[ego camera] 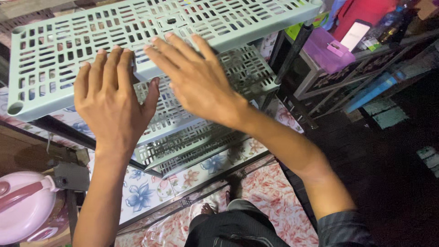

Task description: The person assembles a multi-tier storage shelf by inserting black vertical poles into the corners of light green perforated plastic shelves and stacking them. The person secures each shelf level by hand, ensuring the poles are seated in the shelf holes.

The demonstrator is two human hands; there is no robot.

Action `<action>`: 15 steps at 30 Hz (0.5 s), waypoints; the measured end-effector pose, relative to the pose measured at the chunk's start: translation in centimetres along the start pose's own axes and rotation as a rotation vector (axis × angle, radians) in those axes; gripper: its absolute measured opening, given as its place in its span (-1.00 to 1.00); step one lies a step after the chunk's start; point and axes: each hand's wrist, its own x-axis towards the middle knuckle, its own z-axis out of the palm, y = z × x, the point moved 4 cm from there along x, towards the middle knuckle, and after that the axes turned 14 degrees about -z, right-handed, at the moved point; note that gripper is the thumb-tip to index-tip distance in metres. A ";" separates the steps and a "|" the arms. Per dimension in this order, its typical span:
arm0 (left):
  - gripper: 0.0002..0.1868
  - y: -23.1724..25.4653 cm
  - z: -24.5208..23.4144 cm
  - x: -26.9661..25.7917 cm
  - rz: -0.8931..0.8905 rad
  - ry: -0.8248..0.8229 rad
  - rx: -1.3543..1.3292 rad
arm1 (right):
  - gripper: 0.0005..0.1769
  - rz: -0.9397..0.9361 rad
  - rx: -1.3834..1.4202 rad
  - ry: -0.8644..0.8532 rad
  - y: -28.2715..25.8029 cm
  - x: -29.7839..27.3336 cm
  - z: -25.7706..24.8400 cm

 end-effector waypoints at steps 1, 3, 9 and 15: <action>-0.47 0.1 0.1 0.1 -0.002 0.000 0.001 | -0.19 0.008 -0.007 -0.005 0.7 -0.3 -0.3; -0.45 0.5 0.3 0.3 -0.005 0.001 0.004 | -0.18 0.024 -0.022 -0.012 2.2 -1.2 -1.1; -0.51 2.5 3.2 1.6 0.052 0.003 -0.085 | -0.20 0.064 -0.042 -0.011 4.4 -3.6 -3.4; -0.60 1.4 2.8 2.1 0.127 0.026 -0.097 | -0.27 0.058 -0.021 0.001 6.2 -4.9 -3.7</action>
